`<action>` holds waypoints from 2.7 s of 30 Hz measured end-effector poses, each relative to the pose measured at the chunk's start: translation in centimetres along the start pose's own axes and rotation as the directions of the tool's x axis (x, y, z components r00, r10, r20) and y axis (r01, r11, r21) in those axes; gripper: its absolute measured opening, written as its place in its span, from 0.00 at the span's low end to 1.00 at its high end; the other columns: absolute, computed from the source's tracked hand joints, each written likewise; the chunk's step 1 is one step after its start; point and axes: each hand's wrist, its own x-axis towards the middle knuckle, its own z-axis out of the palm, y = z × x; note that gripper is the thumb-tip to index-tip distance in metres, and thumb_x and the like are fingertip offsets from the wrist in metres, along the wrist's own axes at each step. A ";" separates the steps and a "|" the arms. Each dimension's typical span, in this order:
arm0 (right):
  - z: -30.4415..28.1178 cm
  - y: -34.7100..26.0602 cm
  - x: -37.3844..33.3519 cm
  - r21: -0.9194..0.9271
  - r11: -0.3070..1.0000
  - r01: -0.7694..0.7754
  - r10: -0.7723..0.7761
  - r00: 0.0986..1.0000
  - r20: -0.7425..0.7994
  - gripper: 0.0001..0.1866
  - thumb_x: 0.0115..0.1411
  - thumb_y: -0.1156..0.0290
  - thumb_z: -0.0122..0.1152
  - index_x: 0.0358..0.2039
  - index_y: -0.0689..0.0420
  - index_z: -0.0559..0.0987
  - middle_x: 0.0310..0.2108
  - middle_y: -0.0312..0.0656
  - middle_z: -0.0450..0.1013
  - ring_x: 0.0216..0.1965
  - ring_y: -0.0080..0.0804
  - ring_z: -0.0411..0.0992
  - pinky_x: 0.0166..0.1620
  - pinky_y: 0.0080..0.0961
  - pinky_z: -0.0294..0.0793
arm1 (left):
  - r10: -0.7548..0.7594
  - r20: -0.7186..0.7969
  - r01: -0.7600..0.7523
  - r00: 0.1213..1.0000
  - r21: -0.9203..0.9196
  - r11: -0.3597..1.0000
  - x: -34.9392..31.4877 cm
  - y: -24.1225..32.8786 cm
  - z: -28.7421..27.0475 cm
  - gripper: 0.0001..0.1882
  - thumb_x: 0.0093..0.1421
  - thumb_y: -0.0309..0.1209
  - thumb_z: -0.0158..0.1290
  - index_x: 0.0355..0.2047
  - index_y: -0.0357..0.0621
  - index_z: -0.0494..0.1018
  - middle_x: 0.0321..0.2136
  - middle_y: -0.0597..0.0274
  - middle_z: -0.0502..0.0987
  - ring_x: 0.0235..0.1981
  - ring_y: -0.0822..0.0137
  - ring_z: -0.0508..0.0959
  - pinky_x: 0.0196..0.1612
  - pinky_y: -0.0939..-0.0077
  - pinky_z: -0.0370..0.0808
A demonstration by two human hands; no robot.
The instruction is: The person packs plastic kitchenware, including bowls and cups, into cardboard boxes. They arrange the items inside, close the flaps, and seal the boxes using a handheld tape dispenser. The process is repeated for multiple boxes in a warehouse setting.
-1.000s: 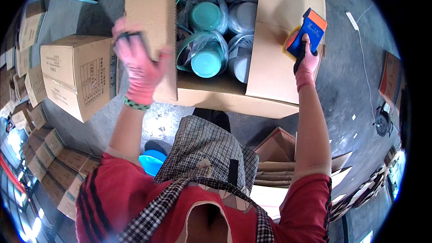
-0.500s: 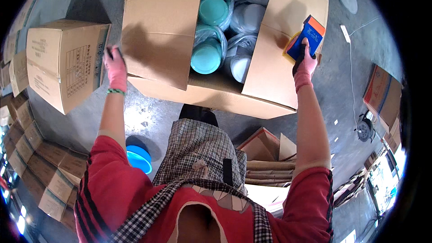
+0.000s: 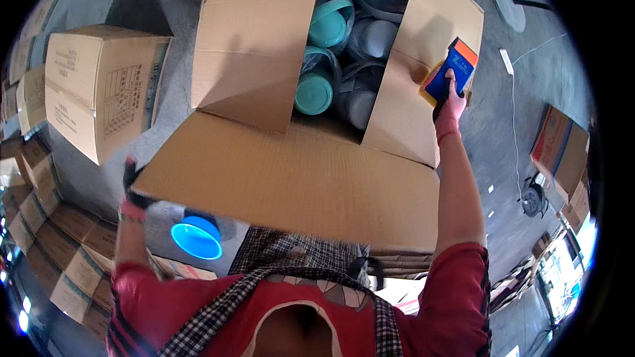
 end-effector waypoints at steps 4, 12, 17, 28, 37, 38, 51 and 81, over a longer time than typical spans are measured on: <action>0.9 -2.5 -0.3 -0.097 0.995 0.039 -0.029 0.994 0.106 0.22 0.40 0.59 0.66 0.29 0.63 0.74 0.26 0.35 0.70 0.24 0.23 0.67 0.31 0.21 0.68 | 0.598 -0.110 -0.443 0.794 0.569 0.693 7.7 -7.3 10.5 0.47 0.45 0.57 0.43 0.57 0.43 0.39 0.57 0.52 0.40 0.58 0.55 0.45 0.57 0.61 0.44; 0.4 -16.0 3.7 -0.155 0.896 0.416 -0.349 0.876 0.332 0.20 0.46 0.66 0.61 0.36 0.66 0.71 0.31 0.39 0.70 0.30 0.24 0.69 0.36 0.20 0.68 | 0.670 -0.256 0.657 0.697 0.601 -0.454 31.4 -2.4 11.1 0.52 0.44 0.55 0.48 0.54 0.29 0.35 0.53 0.30 0.39 0.55 0.36 0.42 0.54 0.48 0.44; -1.3 -7.4 0.3 -0.052 0.944 0.325 -0.311 0.932 0.186 0.21 0.44 0.59 0.63 0.33 0.62 0.73 0.28 0.36 0.69 0.30 0.23 0.65 0.37 0.21 0.65 | 0.578 -0.248 0.606 0.777 0.545 -0.580 31.8 -3.1 14.0 0.43 0.45 0.51 0.50 0.52 0.31 0.50 0.53 0.36 0.46 0.54 0.41 0.48 0.52 0.46 0.46; -5.1 -1.7 1.4 0.091 0.992 -0.089 0.061 0.959 0.277 0.14 0.48 0.73 0.58 0.35 0.65 0.71 0.30 0.37 0.69 0.32 0.22 0.66 0.40 0.18 0.65 | 0.402 -0.553 0.429 0.730 -0.087 -0.899 46.8 0.7 19.9 0.45 0.43 0.50 0.43 0.52 0.27 0.47 0.56 0.44 0.46 0.58 0.50 0.42 0.56 0.51 0.34; -6.3 -1.0 3.5 -0.096 0.994 -0.056 0.094 0.885 0.457 0.23 0.39 0.79 0.62 0.39 0.62 0.68 0.33 0.38 0.68 0.35 0.25 0.66 0.41 0.22 0.65 | 0.485 -0.404 0.144 0.776 -0.635 -0.759 49.5 0.3 15.8 0.27 0.55 0.46 0.33 0.47 0.38 0.61 0.47 0.55 0.64 0.50 0.64 0.60 0.52 0.61 0.51; -7.0 -0.2 3.9 -0.098 0.991 -0.089 0.125 0.876 0.465 0.23 0.39 0.79 0.61 0.39 0.62 0.67 0.33 0.38 0.68 0.35 0.25 0.66 0.41 0.22 0.65 | 0.496 -0.407 0.107 0.767 -0.681 -0.725 50.4 0.6 13.9 0.25 0.55 0.45 0.33 0.46 0.41 0.63 0.46 0.57 0.65 0.49 0.66 0.62 0.52 0.64 0.54; -7.6 -0.6 4.4 -0.160 0.985 -0.061 0.134 0.857 0.498 0.27 0.38 0.79 0.61 0.42 0.64 0.65 0.36 0.39 0.67 0.38 0.27 0.65 0.44 0.23 0.63 | 0.965 0.095 0.847 0.245 0.462 -0.261 45.3 -3.1 16.0 0.41 0.50 0.51 0.42 0.55 0.38 0.41 0.54 0.44 0.48 0.55 0.45 0.48 0.53 0.48 0.45; 4.0 -22.1 26.1 -0.200 0.947 -0.251 0.256 0.216 0.942 0.33 0.50 0.45 0.47 0.47 0.60 0.62 0.39 0.41 0.67 0.39 0.34 0.67 0.44 0.32 0.66 | 0.954 -0.094 0.837 0.285 0.509 -0.200 45.9 -3.1 14.1 0.40 0.43 0.54 0.45 0.49 0.36 0.54 0.51 0.45 0.51 0.55 0.40 0.44 0.51 0.41 0.44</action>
